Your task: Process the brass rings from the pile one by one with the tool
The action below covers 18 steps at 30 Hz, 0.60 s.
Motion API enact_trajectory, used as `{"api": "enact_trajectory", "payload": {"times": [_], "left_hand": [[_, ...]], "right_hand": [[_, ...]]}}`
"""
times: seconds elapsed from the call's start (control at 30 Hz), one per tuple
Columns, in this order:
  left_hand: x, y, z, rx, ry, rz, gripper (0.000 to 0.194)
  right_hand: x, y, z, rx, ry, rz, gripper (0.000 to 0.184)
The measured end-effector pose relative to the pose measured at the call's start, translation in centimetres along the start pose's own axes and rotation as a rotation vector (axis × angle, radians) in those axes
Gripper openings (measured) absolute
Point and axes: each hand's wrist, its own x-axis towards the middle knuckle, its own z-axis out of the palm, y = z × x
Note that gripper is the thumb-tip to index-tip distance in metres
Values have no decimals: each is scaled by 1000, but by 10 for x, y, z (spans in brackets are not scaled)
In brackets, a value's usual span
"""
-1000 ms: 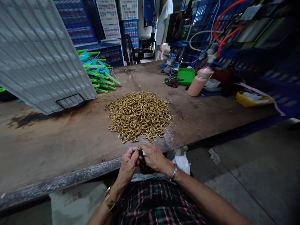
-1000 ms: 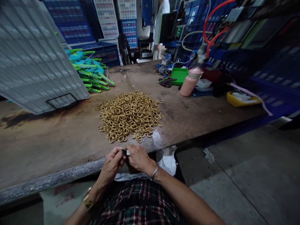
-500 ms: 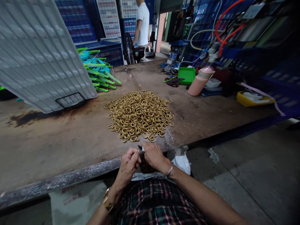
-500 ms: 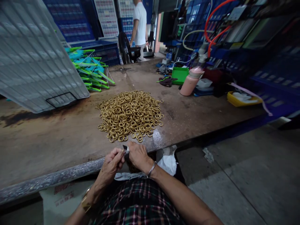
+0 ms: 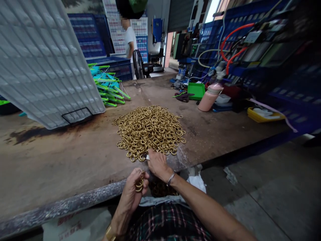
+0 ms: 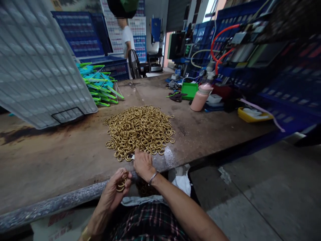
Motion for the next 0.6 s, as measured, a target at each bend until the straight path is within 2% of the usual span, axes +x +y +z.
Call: {"api": "enact_trajectory", "payload": {"times": [0.17, 0.37, 0.47, 0.6], "left_hand": [[4, 4, -5, -148, -11, -59, 23], [10, 8, -9, -211, 171, -100, 9], [13, 8, -9, -202, 133, -60, 14], [22, 4, -8, -106, 86, 20, 30]], "right_hand": [[7, -3, -3, 28, 3, 5, 22], [9, -1, 0, -7, 4, 20, 22], [6, 5, 0, -8, 2, 2, 20], [3, 15, -3, 31, 58, -62, 20]]}}
